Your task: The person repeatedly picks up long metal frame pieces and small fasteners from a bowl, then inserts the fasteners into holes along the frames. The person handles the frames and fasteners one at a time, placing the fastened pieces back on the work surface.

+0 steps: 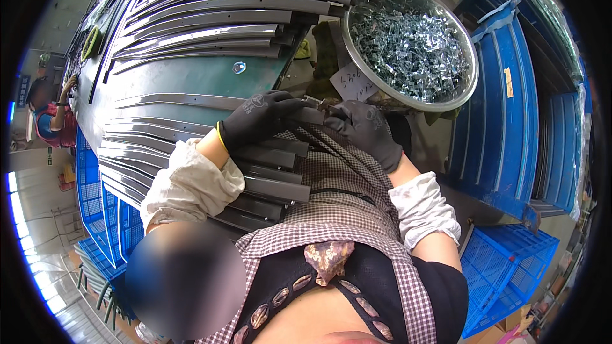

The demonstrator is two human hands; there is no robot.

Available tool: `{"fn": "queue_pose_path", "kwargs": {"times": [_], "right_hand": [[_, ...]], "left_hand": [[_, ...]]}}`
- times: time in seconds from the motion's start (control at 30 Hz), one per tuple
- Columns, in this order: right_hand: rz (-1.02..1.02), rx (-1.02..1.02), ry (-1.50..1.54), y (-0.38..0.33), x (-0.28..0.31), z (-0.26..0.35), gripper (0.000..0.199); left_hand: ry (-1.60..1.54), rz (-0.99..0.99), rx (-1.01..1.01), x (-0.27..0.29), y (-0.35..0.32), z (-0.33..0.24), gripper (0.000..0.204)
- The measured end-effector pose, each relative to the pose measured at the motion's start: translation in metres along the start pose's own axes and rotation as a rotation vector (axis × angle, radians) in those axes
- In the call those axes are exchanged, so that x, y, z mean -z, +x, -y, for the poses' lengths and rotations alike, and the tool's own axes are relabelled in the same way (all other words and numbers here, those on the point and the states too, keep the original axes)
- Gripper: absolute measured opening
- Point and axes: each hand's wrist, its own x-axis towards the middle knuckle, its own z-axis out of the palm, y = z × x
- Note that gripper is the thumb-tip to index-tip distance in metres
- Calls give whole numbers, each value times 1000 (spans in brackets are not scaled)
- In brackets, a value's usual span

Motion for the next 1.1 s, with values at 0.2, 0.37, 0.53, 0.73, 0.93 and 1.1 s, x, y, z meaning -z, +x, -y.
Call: {"fn": "queue_pose_path", "kwargs": {"times": [0.2, 0.37, 0.53, 0.73, 0.93, 1.1], "right_hand": [[-38, -7, -138, -42, 24, -5, 21], [-23, 12, -210, -46, 23, -3, 17], [39, 2, -183, -42, 25, -4, 19], [13, 12, -182, -42, 24, -11, 23], [-13, 37, -162, -37, 23, -6, 25], [10, 64, -365, -22, 23, 21, 20]], "left_hand": [[101, 1, -8, 0, -4, 1, 44], [120, 6, -45, 7, 0, -6, 44], [124, 4, -55, 6, 0, -2, 44], [101, 10, -37, 4, 1, -1, 44], [104, 3, -71, 4, 0, 0, 44], [126, 4, -60, 3, 3, -1, 44]]}}
